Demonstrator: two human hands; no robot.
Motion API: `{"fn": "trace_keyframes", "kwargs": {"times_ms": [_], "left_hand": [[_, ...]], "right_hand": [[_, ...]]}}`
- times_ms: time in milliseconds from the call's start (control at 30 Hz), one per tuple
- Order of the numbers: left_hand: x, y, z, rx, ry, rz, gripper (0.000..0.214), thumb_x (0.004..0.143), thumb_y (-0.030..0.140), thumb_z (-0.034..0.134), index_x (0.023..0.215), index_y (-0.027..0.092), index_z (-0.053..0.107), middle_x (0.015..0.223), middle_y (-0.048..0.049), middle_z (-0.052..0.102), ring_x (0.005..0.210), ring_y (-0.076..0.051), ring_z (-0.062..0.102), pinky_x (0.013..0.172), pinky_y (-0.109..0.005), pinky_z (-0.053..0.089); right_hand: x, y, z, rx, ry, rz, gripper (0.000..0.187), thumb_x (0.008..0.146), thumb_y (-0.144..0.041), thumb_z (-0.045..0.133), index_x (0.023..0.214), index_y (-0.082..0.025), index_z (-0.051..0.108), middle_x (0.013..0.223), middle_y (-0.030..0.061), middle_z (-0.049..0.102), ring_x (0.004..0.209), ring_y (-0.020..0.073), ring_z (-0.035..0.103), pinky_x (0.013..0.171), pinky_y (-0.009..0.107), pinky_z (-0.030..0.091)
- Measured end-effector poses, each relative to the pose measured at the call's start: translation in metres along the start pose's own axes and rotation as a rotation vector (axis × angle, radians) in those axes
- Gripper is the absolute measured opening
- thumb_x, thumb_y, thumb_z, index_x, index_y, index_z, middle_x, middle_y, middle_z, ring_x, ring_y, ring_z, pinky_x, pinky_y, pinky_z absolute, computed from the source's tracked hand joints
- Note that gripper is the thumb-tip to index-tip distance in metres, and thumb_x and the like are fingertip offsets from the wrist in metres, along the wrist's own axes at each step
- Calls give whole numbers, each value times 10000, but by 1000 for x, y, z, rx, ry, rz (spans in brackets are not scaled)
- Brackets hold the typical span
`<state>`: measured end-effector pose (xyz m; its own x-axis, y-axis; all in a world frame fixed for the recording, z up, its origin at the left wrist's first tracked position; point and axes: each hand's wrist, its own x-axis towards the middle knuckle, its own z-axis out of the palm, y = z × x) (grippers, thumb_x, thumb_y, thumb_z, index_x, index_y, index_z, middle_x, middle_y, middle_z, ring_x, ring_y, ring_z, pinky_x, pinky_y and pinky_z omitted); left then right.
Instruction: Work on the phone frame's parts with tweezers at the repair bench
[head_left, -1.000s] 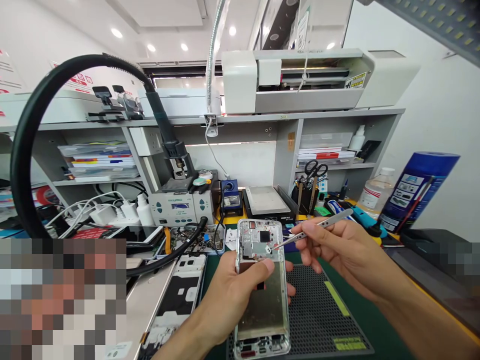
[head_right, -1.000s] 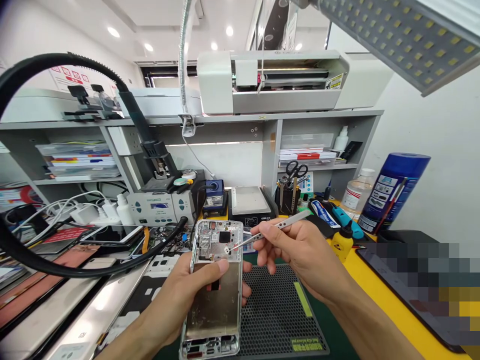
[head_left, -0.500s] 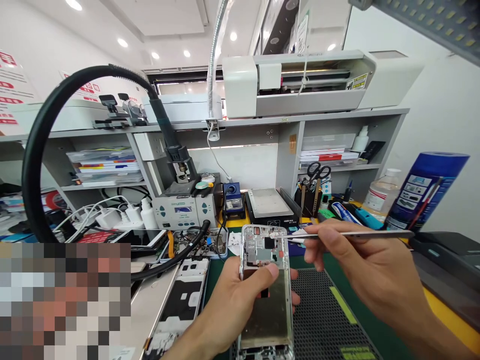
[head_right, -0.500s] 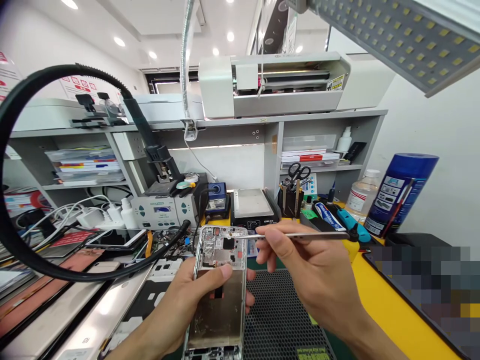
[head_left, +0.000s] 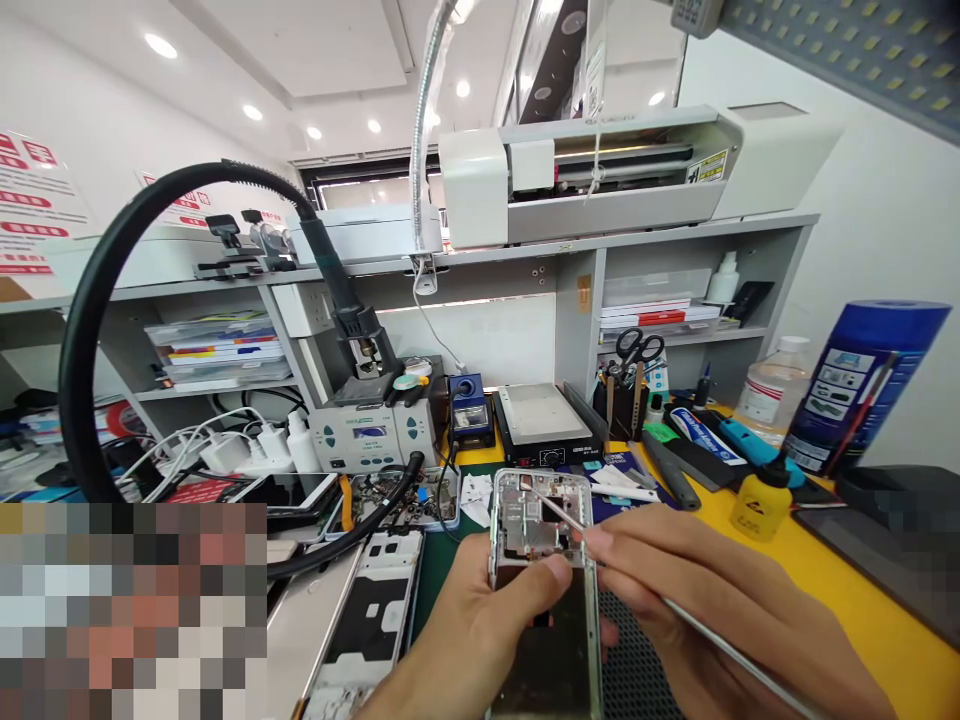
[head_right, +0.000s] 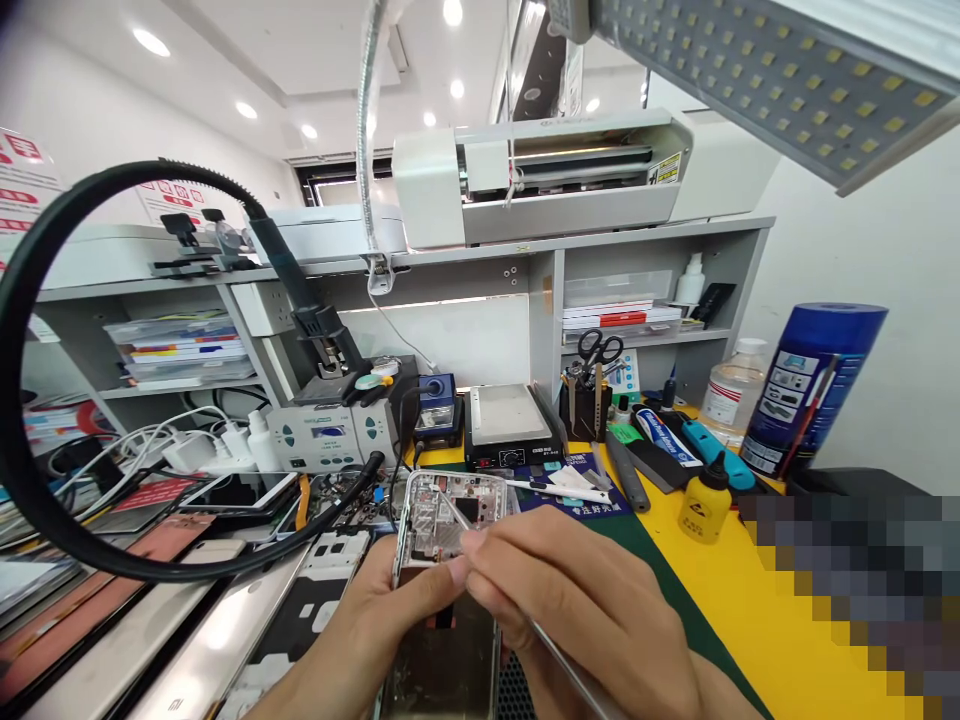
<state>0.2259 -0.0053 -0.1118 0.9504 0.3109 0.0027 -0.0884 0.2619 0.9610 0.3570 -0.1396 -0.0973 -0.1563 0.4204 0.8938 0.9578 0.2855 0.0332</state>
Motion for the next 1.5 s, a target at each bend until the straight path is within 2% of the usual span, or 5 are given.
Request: {"fn": "trace_keyframes", "kwargs": {"times_ms": [433, 633, 867, 1100, 1500], "left_hand": [[0, -11, -4, 100, 195, -20, 335, 775, 473, 794, 810, 170, 655, 748, -16, 638, 755, -208, 634, 734, -316, 498], [2, -16, -4, 59, 179, -17, 377, 729, 517, 806, 765, 179, 645, 729, -27, 654, 743, -232, 652, 716, -327, 503], [1, -13, -6, 73, 185, -1, 436, 768, 489, 782, 1043, 152, 747, 898, -72, 736, 860, -255, 644, 792, -327, 491], [3, -10, -5, 103, 79, 27, 419, 837, 503, 717, 1036, 136, 745, 910, -80, 730, 939, -279, 635, 861, -357, 483], [1, -14, -7, 231, 222, 9, 492, 809, 554, 714, 1091, 151, 737, 979, -77, 724, 922, -268, 614, 819, -347, 466]], "right_hand": [[-6, 1, 4, -17, -46, -38, 232, 964, -95, 553, 1155, -153, 671, 960, 88, 767, 830, 182, 755, 856, 195, 607], [-8, 2, 3, -22, -44, -45, 240, 956, -79, 549, 1151, -147, 672, 972, 88, 774, 832, 185, 759, 836, 198, 610], [-6, -1, 1, -74, -71, -54, 233, 963, -108, 544, 1157, -162, 662, 942, 94, 785, 842, 205, 758, 849, 240, 615], [-12, 3, 9, -80, -61, -59, 215, 977, -114, 551, 1156, -127, 671, 956, 99, 760, 847, 203, 743, 827, 253, 604], [1, -3, 5, -110, -17, -83, 223, 1046, -134, 474, 1053, -93, 692, 899, 96, 743, 816, 156, 714, 793, 230, 576]]}}
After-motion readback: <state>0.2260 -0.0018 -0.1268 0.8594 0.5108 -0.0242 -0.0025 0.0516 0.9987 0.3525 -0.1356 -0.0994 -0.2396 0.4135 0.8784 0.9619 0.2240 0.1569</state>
